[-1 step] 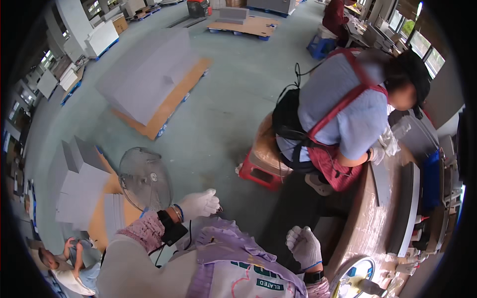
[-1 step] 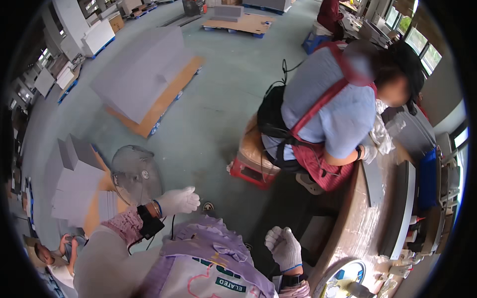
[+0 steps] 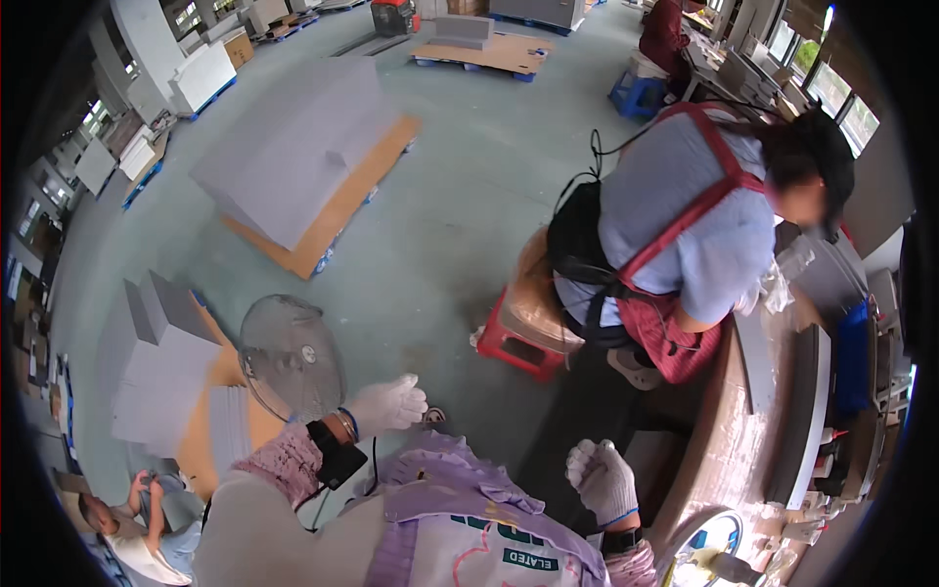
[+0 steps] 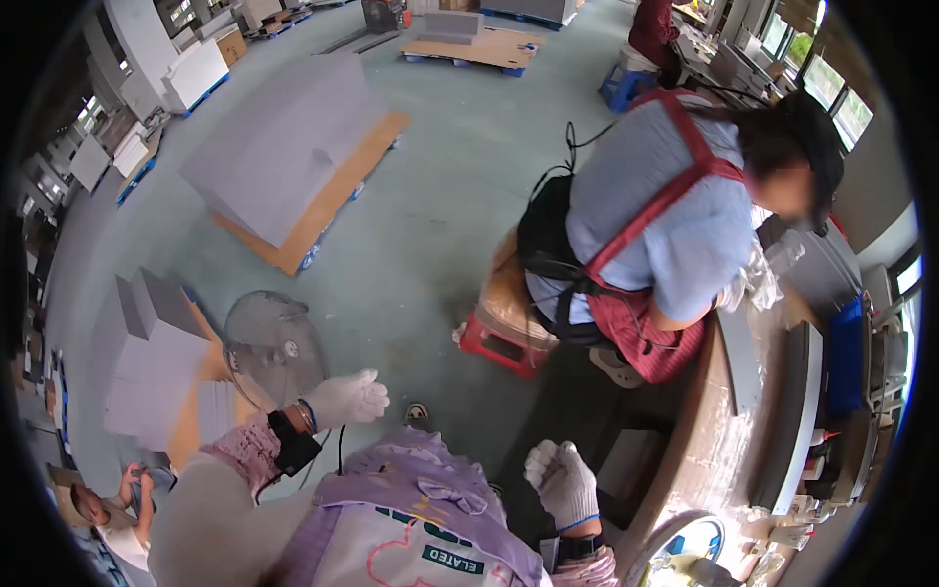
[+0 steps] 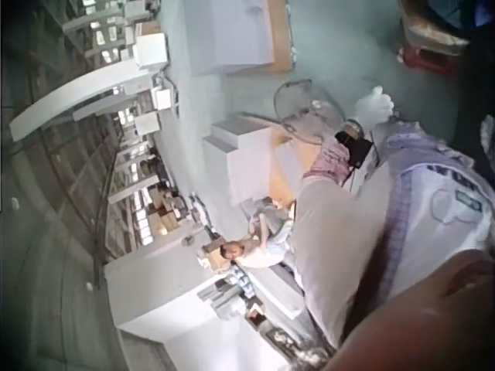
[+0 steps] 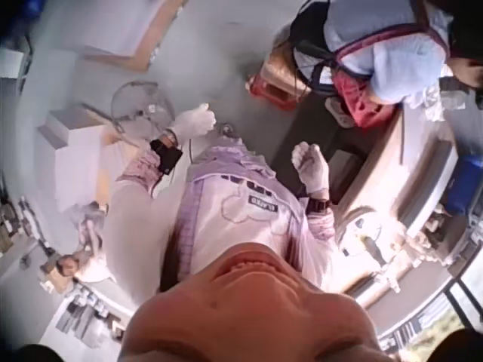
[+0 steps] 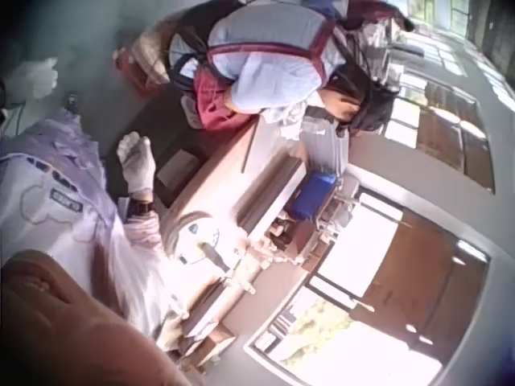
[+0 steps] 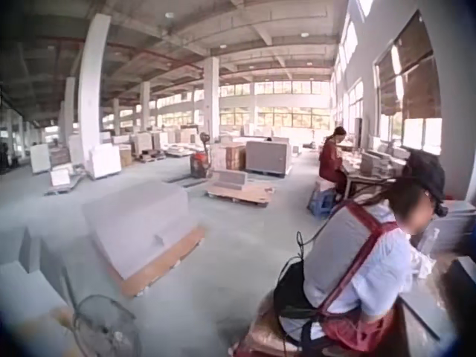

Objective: The person repeatedly picks up long, grey rectangular panels from a workbench and carries them to a stack on the floor. They place each panel onto the stack, aligning it with the others. The person wears gloves and a floral-patterned top. Other workers are visible in the background.

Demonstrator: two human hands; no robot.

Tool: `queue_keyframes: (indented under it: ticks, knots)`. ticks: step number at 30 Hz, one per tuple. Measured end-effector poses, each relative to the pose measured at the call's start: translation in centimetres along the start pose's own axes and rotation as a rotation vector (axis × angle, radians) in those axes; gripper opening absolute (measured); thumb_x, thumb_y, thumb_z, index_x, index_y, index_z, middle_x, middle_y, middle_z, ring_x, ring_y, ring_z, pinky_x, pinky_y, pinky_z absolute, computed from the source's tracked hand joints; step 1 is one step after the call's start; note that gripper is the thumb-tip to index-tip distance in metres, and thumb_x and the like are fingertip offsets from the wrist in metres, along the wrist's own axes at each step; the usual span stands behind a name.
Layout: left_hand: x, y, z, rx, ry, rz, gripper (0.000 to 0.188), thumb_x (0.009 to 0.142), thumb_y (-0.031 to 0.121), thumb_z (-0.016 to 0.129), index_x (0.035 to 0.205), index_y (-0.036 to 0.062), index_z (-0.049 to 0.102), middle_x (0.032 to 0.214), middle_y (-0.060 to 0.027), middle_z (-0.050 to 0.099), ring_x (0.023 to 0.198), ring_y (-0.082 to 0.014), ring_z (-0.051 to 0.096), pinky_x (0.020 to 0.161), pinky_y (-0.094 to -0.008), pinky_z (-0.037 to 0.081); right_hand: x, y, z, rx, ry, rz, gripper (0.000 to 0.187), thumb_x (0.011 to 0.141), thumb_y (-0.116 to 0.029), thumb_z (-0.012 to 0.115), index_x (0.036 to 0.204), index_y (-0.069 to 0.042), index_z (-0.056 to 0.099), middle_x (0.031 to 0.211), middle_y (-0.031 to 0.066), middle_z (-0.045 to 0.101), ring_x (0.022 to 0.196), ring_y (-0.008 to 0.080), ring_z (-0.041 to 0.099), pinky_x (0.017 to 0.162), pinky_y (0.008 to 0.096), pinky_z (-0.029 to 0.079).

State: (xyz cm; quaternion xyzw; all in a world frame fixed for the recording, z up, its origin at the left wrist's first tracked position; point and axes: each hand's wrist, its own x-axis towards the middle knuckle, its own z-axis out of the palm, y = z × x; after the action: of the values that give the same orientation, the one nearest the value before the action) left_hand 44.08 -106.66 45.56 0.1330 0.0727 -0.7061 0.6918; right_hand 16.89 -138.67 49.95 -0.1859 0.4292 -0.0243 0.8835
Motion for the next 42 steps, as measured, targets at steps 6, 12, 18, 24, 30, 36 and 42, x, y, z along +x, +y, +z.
queue_keyframes:
  ticks: [6,12,18,24,30,36,42]
  knots:
    - [-10.1,6.8,-3.0,0.163,0.673,0.411,0.034,0.101,0.039,0.043,0.083,0.0112,0.047,0.077,0.0008,0.044,0.068,-0.0162,0.048,0.064,-0.0298,0.044,9.3,2.9,14.6,-0.186,-0.195,0.173,0.036,0.102,-0.029,0.043,0.11,0.003,0.058,0.096,0.015,0.065,0.082,0.0254,0.063,0.072,0.035,0.052]
    - [-12.4,12.3,-4.3,0.078,0.945,0.684,0.042,0.098,0.046,0.049,0.1,0.0053,0.06,0.094,-0.0106,0.065,0.086,-0.0277,0.064,0.078,-0.0404,0.053,17.2,3.6,25.5,-0.337,-0.268,0.269,0.036,0.102,-0.028,0.044,0.11,0.004,0.058,0.094,0.0118,0.064,0.075,0.017,0.06,0.066,0.0284,0.05]
    - [-9.0,23.5,-6.6,0.07,0.85,0.715,0.042,0.098,0.044,0.049,0.104,0.0035,0.057,0.098,-0.0141,0.064,0.091,-0.0304,0.063,0.085,-0.0464,0.051,27.8,1.2,34.5,-0.244,-0.421,0.306,0.023,0.103,-0.026,0.044,0.113,-0.008,0.053,0.082,0.0005,0.054,0.07,0.0106,0.053,0.061,0.0249,0.043]
    - [-2.0,41.4,-2.9,0.115,0.844,0.827,0.042,0.098,0.045,0.049,0.102,0.004,0.057,0.096,-0.0133,0.064,0.088,-0.0307,0.063,0.082,-0.0462,0.053,40.0,-7.0,45.1,-0.279,-0.349,0.244,0.04,0.105,-0.029,0.039,0.12,0.005,0.054,0.099,0.0111,0.067,0.071,0.0144,0.057,0.062,0.027,0.048]
    - [4.5,57.0,1.1,0.31,0.819,0.822,0.043,0.099,0.046,0.045,0.094,0.0054,0.056,0.087,-0.0095,0.06,0.079,-0.0273,0.06,0.076,-0.0403,0.052,47.0,-15.5,51.4,-0.235,-0.429,0.135,0.04,0.104,-0.032,0.042,0.111,0.004,0.06,0.095,0.0107,0.068,0.069,0.0139,0.062,0.061,0.0252,0.053]
    - [13.2,73.7,1.2,0.201,0.452,0.62,0.041,0.101,0.045,0.04,0.088,0.0081,0.051,0.08,-0.0056,0.055,0.071,-0.0213,0.052,0.069,-0.0375,0.047,52.8,-24.7,52.3,-0.153,-0.254,-0.043,0.042,0.103,-0.031,0.043,0.115,0.006,0.057,0.097,0.0136,0.067,0.079,0.019,0.067,0.069,0.0295,0.057]
    - [28.1,91.8,6.5,0.409,0.386,0.499,0.042,0.103,0.046,0.034,0.087,0.0107,0.052,0.085,-0.0035,0.057,0.078,-0.0206,0.057,0.073,-0.0365,0.048,57.9,-32.9,55.9,0.176,-0.22,-0.334,0.042,0.102,-0.03,0.045,0.116,0.008,0.053,0.108,0.0211,0.063,0.098,0.0317,0.064,0.085,0.0395,0.054]
